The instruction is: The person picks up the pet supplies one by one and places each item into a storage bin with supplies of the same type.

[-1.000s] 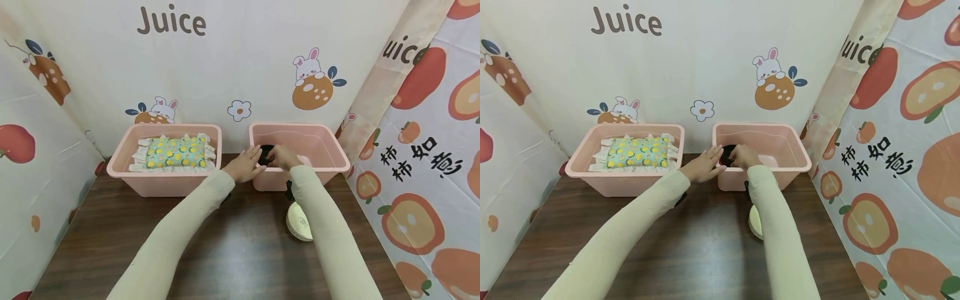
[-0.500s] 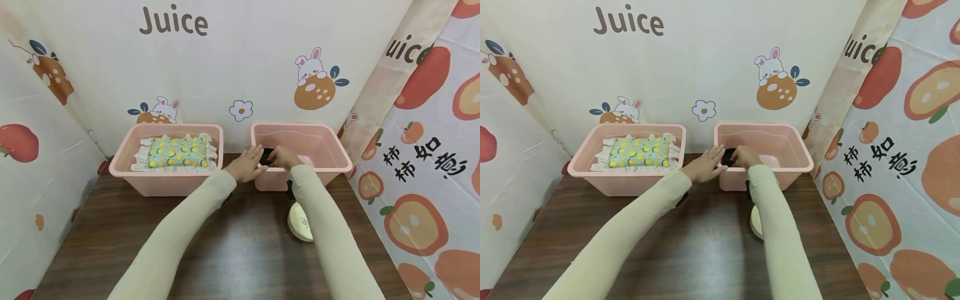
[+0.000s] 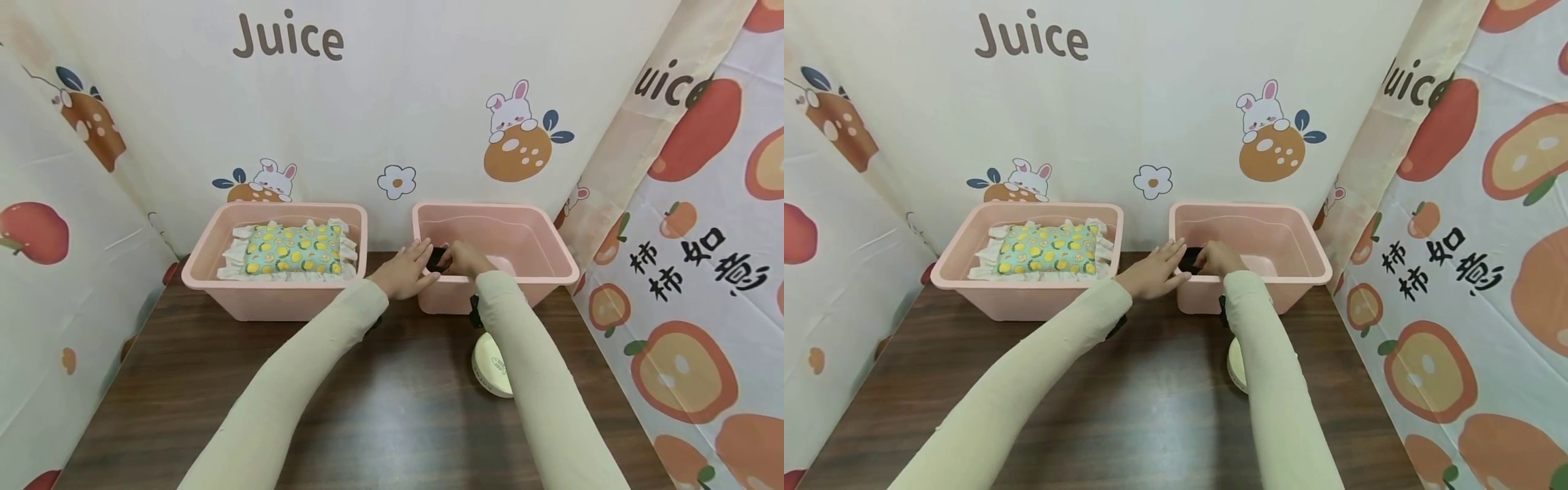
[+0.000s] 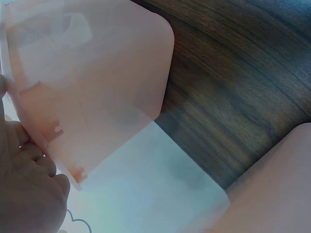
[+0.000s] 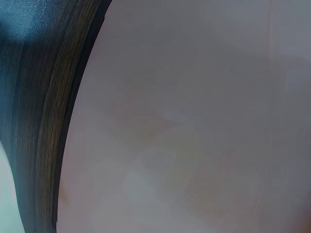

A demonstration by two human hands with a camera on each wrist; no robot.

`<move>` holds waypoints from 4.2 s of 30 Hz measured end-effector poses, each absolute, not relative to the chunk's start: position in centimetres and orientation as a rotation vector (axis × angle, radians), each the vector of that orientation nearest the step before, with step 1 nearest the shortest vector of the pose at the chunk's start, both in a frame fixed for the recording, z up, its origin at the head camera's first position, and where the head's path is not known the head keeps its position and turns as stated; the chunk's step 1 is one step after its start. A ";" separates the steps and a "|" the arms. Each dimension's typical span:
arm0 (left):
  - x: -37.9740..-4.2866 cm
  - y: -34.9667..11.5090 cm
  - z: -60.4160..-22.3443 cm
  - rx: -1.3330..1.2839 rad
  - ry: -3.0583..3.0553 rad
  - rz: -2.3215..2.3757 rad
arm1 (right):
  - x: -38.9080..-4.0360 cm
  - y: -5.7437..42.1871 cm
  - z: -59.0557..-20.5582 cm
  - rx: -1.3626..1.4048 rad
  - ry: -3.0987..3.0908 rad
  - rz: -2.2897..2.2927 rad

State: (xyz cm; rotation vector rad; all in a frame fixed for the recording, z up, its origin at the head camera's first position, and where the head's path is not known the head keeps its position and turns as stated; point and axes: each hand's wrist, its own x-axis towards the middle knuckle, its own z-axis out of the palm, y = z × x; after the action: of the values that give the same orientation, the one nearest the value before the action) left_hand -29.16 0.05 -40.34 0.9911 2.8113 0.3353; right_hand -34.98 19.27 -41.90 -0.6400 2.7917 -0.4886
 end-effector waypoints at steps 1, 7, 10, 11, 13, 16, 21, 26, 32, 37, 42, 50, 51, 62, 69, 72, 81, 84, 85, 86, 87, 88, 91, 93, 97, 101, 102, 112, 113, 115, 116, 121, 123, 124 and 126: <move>-29.2 0.0 -40.3 0.993 2.809 0.333 | -35.0 19.3 -41.9 -0.635 2.786 -0.492; -29.1 0.1 -40.3 0.989 2.805 0.345 | -35.1 19.3 -42.0 -0.591 2.762 -0.516; -29.2 0.1 -40.4 0.984 2.816 0.349 | -35.0 19.3 -42.0 -0.569 2.760 -0.526; -29.2 0.1 -40.4 0.980 2.820 0.347 | -35.0 19.3 -41.9 -0.550 2.757 -0.530; -29.2 0.1 -40.6 0.974 2.825 0.347 | -34.8 19.3 -41.8 -0.519 2.752 -0.531; -29.1 0.1 -40.7 0.970 2.827 0.343 | -34.5 19.4 -41.6 -0.458 2.752 -0.500; -29.1 0.1 -40.8 0.976 2.833 0.345 | -34.4 19.5 -41.8 -0.385 2.757 -0.490; -29.1 0.1 -40.6 0.965 2.832 0.342 | -34.7 19.8 -42.1 -0.388 2.754 -0.493; -29.2 0.2 -40.9 0.969 2.835 0.360 | -34.8 20.0 -42.0 -0.267 2.672 -0.497; -29.2 0.2 -40.8 0.976 2.833 0.368 | -34.9 20.2 -42.1 -0.262 2.664 -0.499; -29.2 0.1 -40.7 0.974 2.840 0.352 | -35.2 20.2 -42.2 -0.255 2.645 -0.498; -29.3 0.2 -41.0 0.973 2.841 0.340 | -35.0 20.2 -42.1 -0.276 2.638 -0.520; -29.3 0.2 -41.0 0.971 2.843 0.333 | -35.0 20.3 -42.1 -0.291 2.636 -0.527; -29.1 0.2 -40.7 0.958 2.831 0.322 | -35.1 20.3 -42.4 -0.466 2.678 -0.657; -29.2 0.3 -40.8 0.963 2.831 0.339 | -34.3 20.7 -41.0 -0.482 2.714 -0.781; -29.3 0.3 -40.9 0.966 2.836 0.340 | -33.7 21.1 -40.2 -0.533 2.725 -0.797; -29.1 0.1 -40.7 0.981 2.838 0.370 | -31.0 23.7 -38.0 -0.697 2.784 -0.820; -29.1 0.1 -40.8 0.993 2.841 0.364 | -29.8 25.0 -37.6 -0.836 2.822 -0.842; -29.1 0.0 -40.8 0.992 2.842 0.362 | -29.3 25.4 -37.6 -0.876 2.838 -0.848; -29.1 0.0 -40.8 0.991 2.844 0.358 | -28.7 25.8 -37.5 -0.914 2.857 -0.845; -29.1 0.0 -40.8 0.990 2.845 0.358 | -28.2 26.1 -37.5 -0.948 2.871 -0.847; -29.1 0.0 -40.8 0.992 2.846 0.355 | -27.6 26.5 -37.5 -0.949 2.877 -0.865; -29.1 0.0 -40.8 0.998 2.844 0.368 | -25.6 27.6 -37.5 -0.931 2.896 -0.890; -29.1 0.0 -40.7 0.999 2.838 0.375 | -24.1 28.4 -37.6 -0.903 2.907 -0.905; -29.1 -0.1 -40.6 0.988 2.827 0.366 | -21.3 29.8 -38.1 -0.815 2.990 -0.875; -29.1 -0.1 -40.7 0.983 2.825 0.362 | -19.0 30.8 -39.2 -0.714 3.028 -0.873; -29.1 -0.1 -40.7 0.984 2.825 0.361 | -18.5 31.1 -39.8 -0.696 3.034 -0.868; -29.2 0.1 -40.9 0.995 2.828 0.369 | -14.6 31.1 -47.0 -0.567 2.989 -0.992; -29.2 0.1 -40.9 0.994 2.829 0.366 | -14.3 30.9 -47.7 -0.564 2.990 -0.996; -29.2 0.1 -40.9 0.989 2.829 0.367 | -13.7 30.6 -48.9 -0.566 2.994 -1.003; -29.2 0.1 -40.9 0.987 2.829 0.368 | -13.5 30.4 -49.5 -0.564 2.995 -1.009; -29.2 0.1 -40.9 0.984 2.834 0.354 | -12.5 29.4 -51.6 -0.546 2.955 -1.104; -29.2 0.2 -40.8 0.983 2.833 0.354 | -12.2 29.1 -52.3 -0.544 2.943 -1.116; -29.2 0.2 -40.8 0.984 2.834 0.357 | -12.1 28.9 -52.7 -0.550 2.939 -1.120; -29.2 0.2 -40.8 0.982 2.831 0.354 | -11.9 28.7 -53.2 -0.564 2.948 -1.118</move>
State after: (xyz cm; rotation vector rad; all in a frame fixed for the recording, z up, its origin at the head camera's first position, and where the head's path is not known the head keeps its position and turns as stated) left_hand -29.17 0.23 -40.83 0.9816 2.8315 0.3541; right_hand -11.93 28.66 -53.19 -0.5641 2.9482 -1.1178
